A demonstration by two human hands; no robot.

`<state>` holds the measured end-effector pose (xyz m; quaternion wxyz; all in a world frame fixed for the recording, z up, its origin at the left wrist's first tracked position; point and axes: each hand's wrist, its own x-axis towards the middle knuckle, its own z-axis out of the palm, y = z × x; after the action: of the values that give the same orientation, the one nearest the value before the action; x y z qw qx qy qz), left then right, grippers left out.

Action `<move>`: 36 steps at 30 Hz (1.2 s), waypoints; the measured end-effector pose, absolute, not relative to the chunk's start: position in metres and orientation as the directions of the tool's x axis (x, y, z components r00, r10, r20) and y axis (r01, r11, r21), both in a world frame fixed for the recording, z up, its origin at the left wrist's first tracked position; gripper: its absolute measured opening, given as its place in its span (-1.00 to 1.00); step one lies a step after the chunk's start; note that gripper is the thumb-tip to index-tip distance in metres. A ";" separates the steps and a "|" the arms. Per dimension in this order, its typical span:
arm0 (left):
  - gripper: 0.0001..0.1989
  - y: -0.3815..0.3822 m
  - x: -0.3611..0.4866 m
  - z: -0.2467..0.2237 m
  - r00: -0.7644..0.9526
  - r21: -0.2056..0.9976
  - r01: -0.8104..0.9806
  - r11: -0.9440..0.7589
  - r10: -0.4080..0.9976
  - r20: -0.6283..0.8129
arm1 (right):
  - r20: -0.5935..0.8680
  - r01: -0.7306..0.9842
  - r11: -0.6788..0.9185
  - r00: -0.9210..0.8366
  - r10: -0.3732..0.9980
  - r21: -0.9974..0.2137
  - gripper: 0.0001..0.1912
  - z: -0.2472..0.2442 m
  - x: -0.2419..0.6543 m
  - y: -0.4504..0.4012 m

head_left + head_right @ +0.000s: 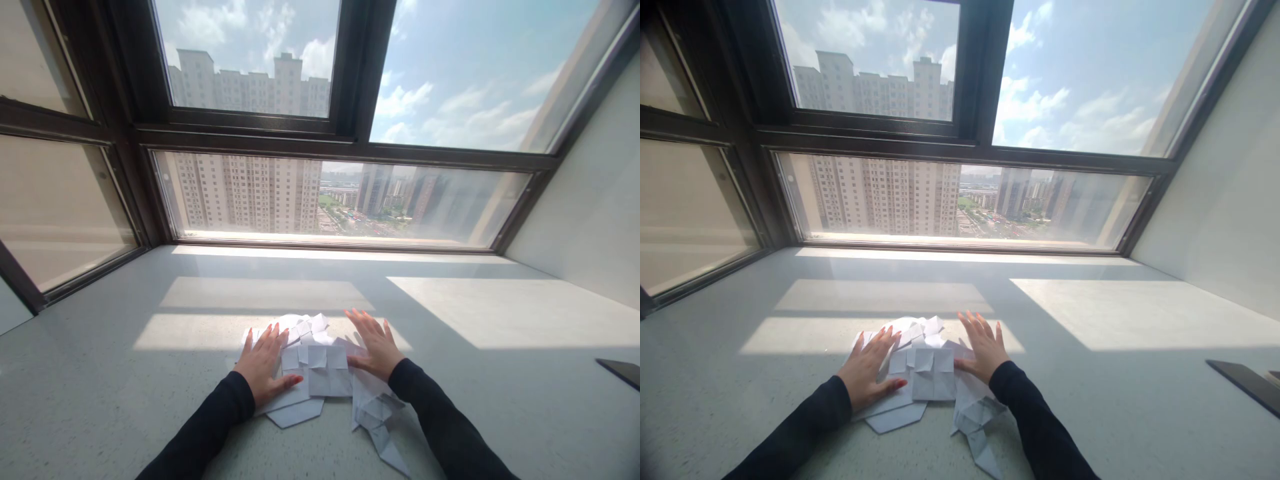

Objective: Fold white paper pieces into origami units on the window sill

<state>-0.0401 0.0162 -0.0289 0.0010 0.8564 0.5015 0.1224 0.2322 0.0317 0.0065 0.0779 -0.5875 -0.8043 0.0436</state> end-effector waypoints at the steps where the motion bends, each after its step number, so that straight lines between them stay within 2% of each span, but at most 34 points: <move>1: -0.21 0.016 -0.042 -0.028 0.459 0.124 0.863 -0.490 0.862 0.217 | 0.054 0.922 0.331 -0.327 0.943 -0.198 -0.09 0.008 0.238 0.029; 3: -0.19 0.017 -0.045 -0.026 0.441 0.129 0.868 -0.479 0.864 0.243 | -0.011 0.886 0.379 -0.396 0.918 -0.266 0.06 0.009 0.252 0.023; 5: -0.16 0.018 -0.048 -0.024 0.435 0.140 0.866 -0.480 0.862 0.262 | -0.047 0.877 0.394 -0.422 0.905 -0.275 0.14 0.008 0.264 0.017; 9: -0.07 0.020 -0.049 -0.027 0.484 0.170 0.835 -0.524 0.845 0.229 | -0.088 0.918 0.351 -0.371 0.924 -0.185 0.24 0.003 0.268 0.014; 13: -0.06 0.018 -0.045 -0.030 0.506 0.151 0.829 -0.538 0.838 0.206 | -0.130 0.944 0.304 -0.320 0.939 -0.124 0.28 0.001 0.258 0.019; 17: -0.09 0.018 -0.040 -0.031 0.511 0.139 0.830 -0.540 0.836 0.201 | -0.061 0.949 0.291 -0.300 0.952 -0.125 0.18 0.000 0.238 0.022; 22: -0.21 0.018 -0.036 -0.027 0.453 0.120 0.864 -0.489 0.859 0.238 | 0.132 0.963 0.246 -0.231 0.964 -0.110 -0.13 -0.002 0.217 0.025; 26: -0.28 0.016 -0.037 -0.021 0.443 0.117 0.870 -0.479 0.863 0.244 | 0.306 0.937 0.317 -0.262 0.915 -0.147 -0.38 0.000 0.222 0.029; 29: -0.20 0.013 -0.034 -0.018 0.486 0.127 0.844 -0.521 0.844 0.228 | 0.408 0.894 0.405 -0.302 0.861 -0.192 -0.49 0.006 0.219 0.026; 31: -0.16 0.012 -0.031 -0.019 0.506 0.150 0.830 -0.537 0.838 0.205 | 0.416 0.849 0.488 -0.377 0.828 -0.203 -0.50 0.008 0.207 0.021; 33: -0.15 0.014 -0.030 -0.022 0.499 0.186 0.828 -0.529 0.846 0.185 | 0.378 0.797 0.573 -0.479 0.792 -0.190 -0.41 0.007 0.189 0.015; 36: -0.18 0.020 -0.031 -0.029 0.489 0.252 0.814 -0.524 0.851 0.189 | 0.313 0.774 0.605 -0.537 0.784 -0.188 -0.43 0.003 0.168 0.011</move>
<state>-0.0313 0.0201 -0.0288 0.0642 0.8606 0.4837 0.1459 0.1682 0.0114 0.0030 0.1854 -0.4443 -0.8764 0.0131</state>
